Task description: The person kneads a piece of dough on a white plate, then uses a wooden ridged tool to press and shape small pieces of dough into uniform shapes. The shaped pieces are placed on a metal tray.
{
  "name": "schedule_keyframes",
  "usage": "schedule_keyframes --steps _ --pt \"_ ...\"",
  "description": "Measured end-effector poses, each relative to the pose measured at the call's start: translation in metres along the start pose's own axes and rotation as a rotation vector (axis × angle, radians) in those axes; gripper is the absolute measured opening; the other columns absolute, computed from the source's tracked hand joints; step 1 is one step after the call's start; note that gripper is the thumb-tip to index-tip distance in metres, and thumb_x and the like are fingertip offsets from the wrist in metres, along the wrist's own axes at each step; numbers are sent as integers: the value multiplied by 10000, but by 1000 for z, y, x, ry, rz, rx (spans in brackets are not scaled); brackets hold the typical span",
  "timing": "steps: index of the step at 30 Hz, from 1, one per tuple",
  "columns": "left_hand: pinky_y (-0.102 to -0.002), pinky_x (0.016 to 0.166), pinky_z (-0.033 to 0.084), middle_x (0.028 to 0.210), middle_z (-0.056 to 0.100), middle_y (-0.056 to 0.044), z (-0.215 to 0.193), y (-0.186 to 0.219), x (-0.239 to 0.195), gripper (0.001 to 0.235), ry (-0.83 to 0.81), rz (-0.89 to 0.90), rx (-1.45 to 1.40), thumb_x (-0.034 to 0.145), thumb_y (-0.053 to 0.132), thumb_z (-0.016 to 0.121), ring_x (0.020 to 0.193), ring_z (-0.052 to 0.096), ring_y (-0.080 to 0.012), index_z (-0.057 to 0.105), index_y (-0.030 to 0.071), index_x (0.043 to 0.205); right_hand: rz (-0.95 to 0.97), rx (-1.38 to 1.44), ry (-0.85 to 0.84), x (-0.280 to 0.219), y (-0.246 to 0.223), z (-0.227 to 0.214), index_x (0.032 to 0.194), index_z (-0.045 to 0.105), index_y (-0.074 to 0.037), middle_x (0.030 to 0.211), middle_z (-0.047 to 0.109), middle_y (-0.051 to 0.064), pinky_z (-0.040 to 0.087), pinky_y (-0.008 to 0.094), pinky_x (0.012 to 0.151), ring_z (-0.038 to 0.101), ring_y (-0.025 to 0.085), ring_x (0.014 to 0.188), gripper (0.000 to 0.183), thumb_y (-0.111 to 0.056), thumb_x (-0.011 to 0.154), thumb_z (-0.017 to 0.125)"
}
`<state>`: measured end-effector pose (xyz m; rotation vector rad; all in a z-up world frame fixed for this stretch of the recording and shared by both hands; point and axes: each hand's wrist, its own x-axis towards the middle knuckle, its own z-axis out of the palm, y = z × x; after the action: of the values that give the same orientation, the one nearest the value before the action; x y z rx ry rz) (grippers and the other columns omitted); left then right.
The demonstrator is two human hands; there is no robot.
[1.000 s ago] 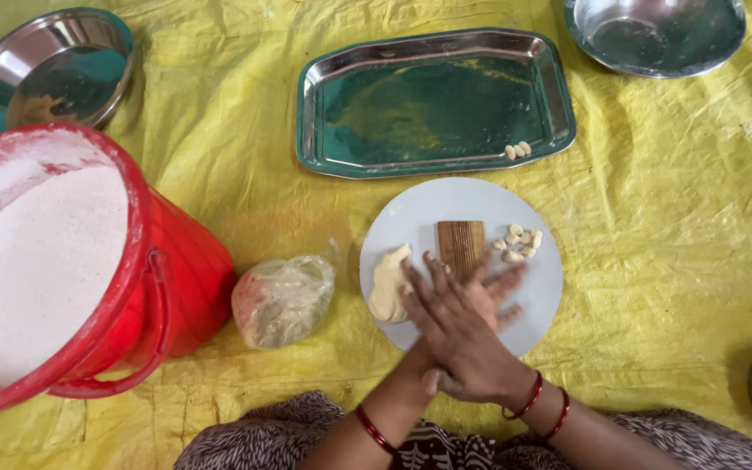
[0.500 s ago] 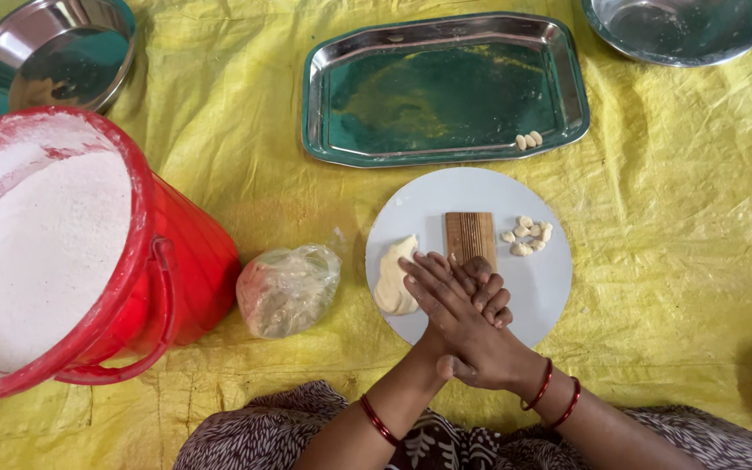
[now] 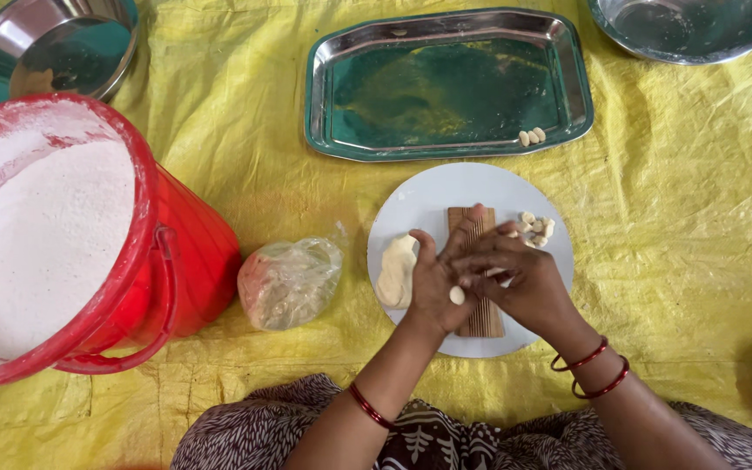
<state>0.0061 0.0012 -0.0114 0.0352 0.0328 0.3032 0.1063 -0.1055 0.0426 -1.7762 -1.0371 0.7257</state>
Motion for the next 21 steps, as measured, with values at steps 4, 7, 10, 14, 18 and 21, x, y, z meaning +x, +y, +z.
schedule_keyframes --steps 4,7,10,14,18,21 --pt "-422 1134 460 1458 535 -185 9 8 2 977 86 109 284 887 849 225 1361 539 -290 368 156 1561 -186 -150 4 -2 -6 6 997 779 -60 1081 730 61 626 325 848 749 202 956 332 -43 681 879" --pt "-441 1111 451 1449 539 -183 17 13 5 977 160 194 280 892 849 241 1347 525 -282 332 141 1559 -92 20 -4 1 3 11 923 774 -24 1037 770 57 615 316 857 771 197 943 223 -47 725 873" --pt "-444 1119 447 1456 526 -207 26 27 7 874 127 223 423 950 748 401 1352 504 -301 354 120 1556 -3 346 56 13 22 1 941 759 2 1017 801 66 618 307 884 780 170 955 171 -51 790 820" --pt "-424 1126 479 1373 664 -168 33 37 8 755 247 169 1731 844 522 673 1338 591 -267 507 122 1463 86 198 241 28 48 -23 1015 768 -19 952 794 83 629 294 813 744 159 870 179 -78 850 802" --pt "-542 1181 236 1501 451 -230 24 17 2 781 304 102 2516 768 351 868 1483 216 -390 526 12 1384 -41 -281 262 33 61 -18 1039 823 -146 970 791 42 621 292 721 759 157 772 230 -129 809 829" --pt "-518 1229 155 1536 414 -270 9 5 -6 916 290 125 2681 661 305 927 1507 171 -424 508 -65 1386 -122 -512 251 35 63 -1 947 825 -149 938 777 77 575 361 699 710 224 712 164 -182 795 876"
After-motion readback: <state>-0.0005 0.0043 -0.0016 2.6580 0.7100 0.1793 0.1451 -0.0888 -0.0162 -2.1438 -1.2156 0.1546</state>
